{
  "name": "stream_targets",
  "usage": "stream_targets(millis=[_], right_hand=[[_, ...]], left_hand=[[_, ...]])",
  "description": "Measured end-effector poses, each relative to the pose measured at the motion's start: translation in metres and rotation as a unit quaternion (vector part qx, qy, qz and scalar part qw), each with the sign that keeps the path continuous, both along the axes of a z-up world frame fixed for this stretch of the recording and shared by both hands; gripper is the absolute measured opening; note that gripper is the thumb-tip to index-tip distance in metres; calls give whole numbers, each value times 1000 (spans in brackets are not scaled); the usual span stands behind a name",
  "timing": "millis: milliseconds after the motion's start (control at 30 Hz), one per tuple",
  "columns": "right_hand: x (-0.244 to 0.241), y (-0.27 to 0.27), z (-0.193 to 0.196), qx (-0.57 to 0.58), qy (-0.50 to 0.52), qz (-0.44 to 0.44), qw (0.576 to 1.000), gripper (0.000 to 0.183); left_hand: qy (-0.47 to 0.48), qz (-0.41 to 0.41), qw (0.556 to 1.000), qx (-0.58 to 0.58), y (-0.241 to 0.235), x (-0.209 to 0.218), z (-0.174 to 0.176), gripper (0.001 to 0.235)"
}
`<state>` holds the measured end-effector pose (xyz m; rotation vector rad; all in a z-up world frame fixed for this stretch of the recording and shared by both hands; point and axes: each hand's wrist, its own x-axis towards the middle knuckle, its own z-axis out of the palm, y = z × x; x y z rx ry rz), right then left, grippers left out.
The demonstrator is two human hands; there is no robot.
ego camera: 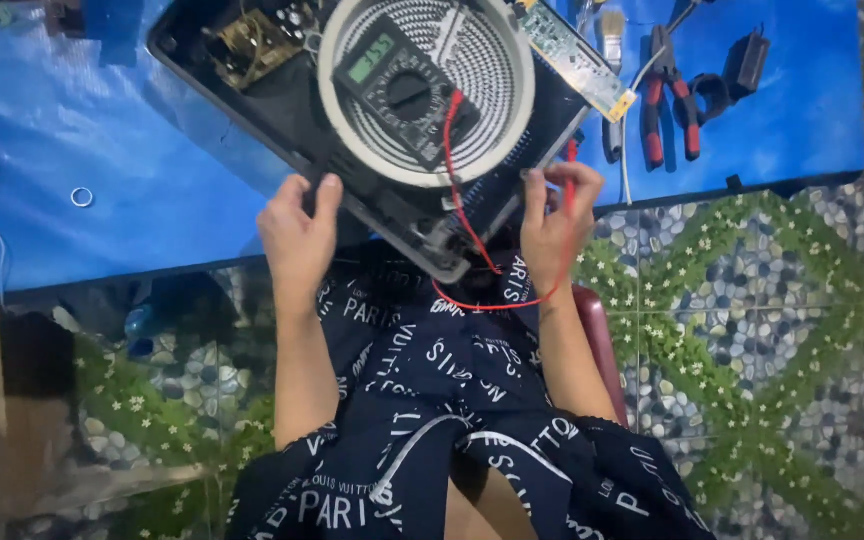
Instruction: The person sits with a disassembled electronic device on their lap and uses a multimeter to test the circuit board. They connect the multimeter probes to various points on the board and a circular LED component, checking for continuity or voltage.
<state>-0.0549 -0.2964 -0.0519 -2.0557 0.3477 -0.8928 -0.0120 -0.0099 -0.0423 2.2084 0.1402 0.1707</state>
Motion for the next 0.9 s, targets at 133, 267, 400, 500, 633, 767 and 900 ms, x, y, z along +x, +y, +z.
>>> stream_targets(millis=[133,267,400,500,633,767,900], right_hand=[[19,-37,-7,75,42,45,995,31],[47,-65,-4,113,2,53,992,33],[71,-79,28,119,63,21,991,26],[84,-91,38,88,95,22,991,23],[93,-103,41,72,97,45,992,20],[62,-73,70,-52,-2,69,996,16],[20,-24,66,-127,-61,97,985,20]], left_hand=[[3,-3,1000,-16,-22,-3,2,38],[-6,3,998,-63,-57,-11,-10,36],[38,-16,989,-145,-92,-18,-8,34],[66,-41,976,-203,-113,-25,-3,30],[117,-96,964,-219,-120,-26,3,28],[155,-201,957,-140,-85,-17,38,34],[57,-144,958,-242,-73,-22,48,22]])
